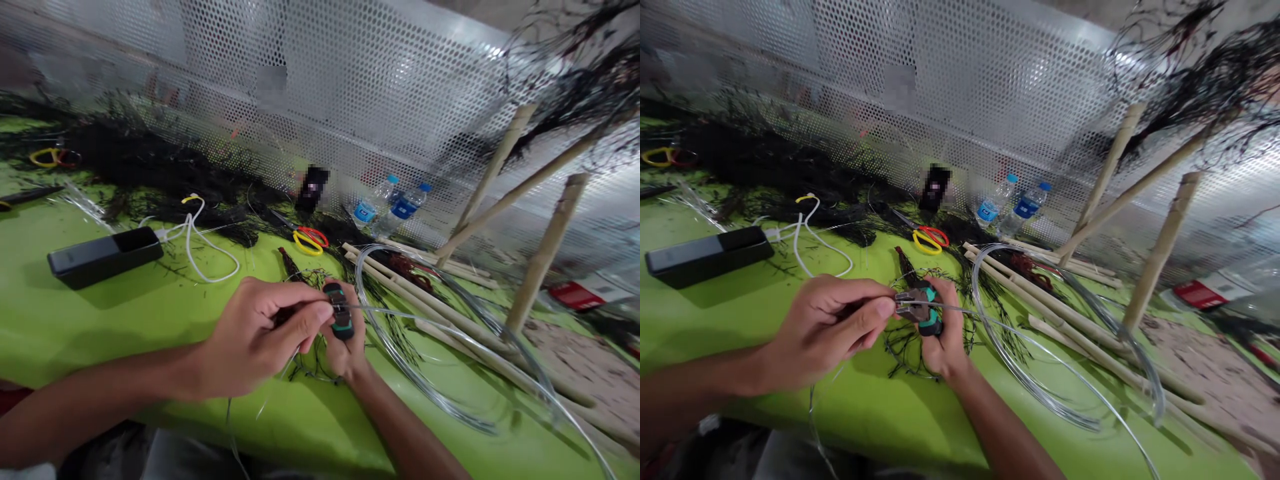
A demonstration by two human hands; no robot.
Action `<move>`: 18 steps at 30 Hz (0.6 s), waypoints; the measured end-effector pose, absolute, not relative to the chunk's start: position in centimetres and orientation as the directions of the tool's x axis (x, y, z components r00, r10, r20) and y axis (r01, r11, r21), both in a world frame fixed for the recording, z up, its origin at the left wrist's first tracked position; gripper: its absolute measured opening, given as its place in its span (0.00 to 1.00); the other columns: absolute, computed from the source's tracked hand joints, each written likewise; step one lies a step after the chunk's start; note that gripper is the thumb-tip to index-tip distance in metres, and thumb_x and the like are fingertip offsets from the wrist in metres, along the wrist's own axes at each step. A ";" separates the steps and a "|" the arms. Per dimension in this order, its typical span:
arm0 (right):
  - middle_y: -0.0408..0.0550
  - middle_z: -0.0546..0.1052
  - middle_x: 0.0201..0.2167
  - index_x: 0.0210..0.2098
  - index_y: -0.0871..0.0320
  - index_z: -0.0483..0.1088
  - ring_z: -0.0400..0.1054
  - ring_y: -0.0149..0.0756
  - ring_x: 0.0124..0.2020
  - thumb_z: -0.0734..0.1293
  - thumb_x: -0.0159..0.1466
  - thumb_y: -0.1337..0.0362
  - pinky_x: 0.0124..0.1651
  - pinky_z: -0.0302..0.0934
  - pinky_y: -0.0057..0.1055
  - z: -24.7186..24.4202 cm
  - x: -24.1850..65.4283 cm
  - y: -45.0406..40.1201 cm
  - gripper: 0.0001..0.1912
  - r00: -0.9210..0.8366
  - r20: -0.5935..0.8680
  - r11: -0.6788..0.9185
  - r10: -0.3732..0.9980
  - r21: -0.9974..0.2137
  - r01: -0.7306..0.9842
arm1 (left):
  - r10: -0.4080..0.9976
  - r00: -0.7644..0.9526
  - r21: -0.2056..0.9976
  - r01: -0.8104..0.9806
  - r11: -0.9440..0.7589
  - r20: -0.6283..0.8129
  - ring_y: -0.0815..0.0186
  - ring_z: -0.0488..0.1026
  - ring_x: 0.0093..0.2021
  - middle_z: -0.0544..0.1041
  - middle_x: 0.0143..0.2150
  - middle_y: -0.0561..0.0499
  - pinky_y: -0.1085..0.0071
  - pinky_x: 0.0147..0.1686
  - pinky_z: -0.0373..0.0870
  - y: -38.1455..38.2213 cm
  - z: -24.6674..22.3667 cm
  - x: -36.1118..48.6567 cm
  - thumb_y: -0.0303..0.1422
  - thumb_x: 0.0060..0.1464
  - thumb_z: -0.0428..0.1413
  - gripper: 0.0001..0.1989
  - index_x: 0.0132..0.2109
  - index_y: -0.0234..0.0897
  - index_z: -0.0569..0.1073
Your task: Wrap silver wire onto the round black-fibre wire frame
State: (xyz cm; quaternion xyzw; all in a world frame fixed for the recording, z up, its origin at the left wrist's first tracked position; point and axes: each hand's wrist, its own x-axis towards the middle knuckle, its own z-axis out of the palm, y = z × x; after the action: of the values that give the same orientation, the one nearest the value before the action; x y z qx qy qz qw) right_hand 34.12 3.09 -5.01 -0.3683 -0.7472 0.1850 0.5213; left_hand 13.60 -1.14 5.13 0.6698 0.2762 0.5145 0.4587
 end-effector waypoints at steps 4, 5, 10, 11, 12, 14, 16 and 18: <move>0.51 0.71 0.50 0.61 0.49 0.65 0.68 0.47 0.47 0.63 0.67 0.63 0.50 0.66 0.49 -5.1 34.2 3.0 0.23 -0.178 0.668 0.678 0.722 -0.635 0.370 | 0.835 0.300 0.887 -0.113 -0.449 0.461 0.81 0.57 0.18 0.66 0.20 0.59 0.84 0.17 0.53 -1.2 5.0 13.8 0.28 0.66 0.53 0.13 0.30 0.33 0.72; 0.52 0.72 0.49 0.61 0.50 0.65 0.68 0.47 0.46 0.63 0.67 0.63 0.50 0.66 0.48 -5.1 34.2 3.0 0.22 -0.176 0.673 0.681 0.719 -0.629 0.376 | 0.838 0.298 0.888 -0.116 -0.444 0.458 0.81 0.57 0.18 0.66 0.20 0.59 0.84 0.17 0.53 -1.2 5.0 13.9 0.28 0.66 0.53 0.13 0.31 0.33 0.72; 0.50 0.72 0.46 0.60 0.52 0.65 0.69 0.44 0.42 0.63 0.66 0.65 0.46 0.68 0.46 -5.0 34.1 2.9 0.22 -0.173 0.686 0.686 0.706 -0.604 0.406 | 0.850 0.317 0.907 -0.158 -0.390 0.421 0.81 0.57 0.18 0.65 0.19 0.60 0.84 0.18 0.53 -1.4 4.7 13.9 0.29 0.67 0.53 0.16 0.29 0.33 0.69; 0.50 0.72 0.45 0.60 0.52 0.65 0.69 0.43 0.41 0.63 0.66 0.65 0.45 0.68 0.45 -5.0 34.1 2.9 0.22 -0.173 0.688 0.687 0.705 -0.599 0.411 | 0.852 0.324 0.911 -0.174 -0.374 0.411 0.81 0.57 0.18 0.65 0.19 0.60 0.85 0.18 0.53 -1.5 4.7 13.8 0.30 0.68 0.53 0.16 0.28 0.33 0.69; 0.50 0.72 0.45 0.60 0.53 0.65 0.69 0.43 0.41 0.63 0.66 0.65 0.44 0.68 0.44 -5.0 34.1 2.9 0.22 -0.174 0.689 0.686 0.704 -0.596 0.416 | 0.852 0.334 0.914 -0.194 -0.357 0.404 0.81 0.56 0.18 0.64 0.19 0.60 0.85 0.18 0.52 -1.5 4.7 13.8 0.30 0.68 0.53 0.17 0.28 0.33 0.69; 0.51 0.72 0.45 0.60 0.54 0.65 0.69 0.43 0.41 0.62 0.66 0.64 0.43 0.68 0.44 -5.1 34.1 3.0 0.22 -0.174 0.692 0.687 0.701 -0.590 0.424 | 0.854 0.356 0.921 -0.234 -0.311 0.379 0.81 0.56 0.19 0.64 0.20 0.59 0.85 0.17 0.52 -1.5 4.7 13.9 0.31 0.69 0.53 0.18 0.28 0.32 0.69; 0.52 0.72 0.46 0.60 0.54 0.65 0.69 0.44 0.41 0.62 0.67 0.61 0.42 0.68 0.44 -5.0 34.2 3.1 0.22 -0.174 0.698 0.691 0.695 -0.581 0.429 | 0.856 0.390 0.929 -0.283 -0.239 0.339 0.81 0.56 0.19 0.64 0.20 0.59 0.85 0.17 0.52 -1.5 4.7 13.9 0.33 0.69 0.53 0.19 0.28 0.32 0.68; 0.53 0.72 0.46 0.59 0.53 0.66 0.69 0.46 0.42 0.63 0.66 0.58 0.42 0.68 0.45 -4.9 34.3 3.4 0.22 -0.171 0.709 0.698 0.684 -0.569 0.435 | 0.855 0.436 0.932 -0.336 -0.135 0.281 0.81 0.56 0.18 0.64 0.19 0.59 0.85 0.16 0.52 -1.5 4.6 14.0 0.36 0.69 0.53 0.19 0.28 0.32 0.69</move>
State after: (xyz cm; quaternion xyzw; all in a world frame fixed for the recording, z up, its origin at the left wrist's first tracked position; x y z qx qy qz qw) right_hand 34.30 3.44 -4.89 -0.3700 -0.7559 0.1184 0.5270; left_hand 14.04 -1.48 4.64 0.5794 0.2239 0.4814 0.6184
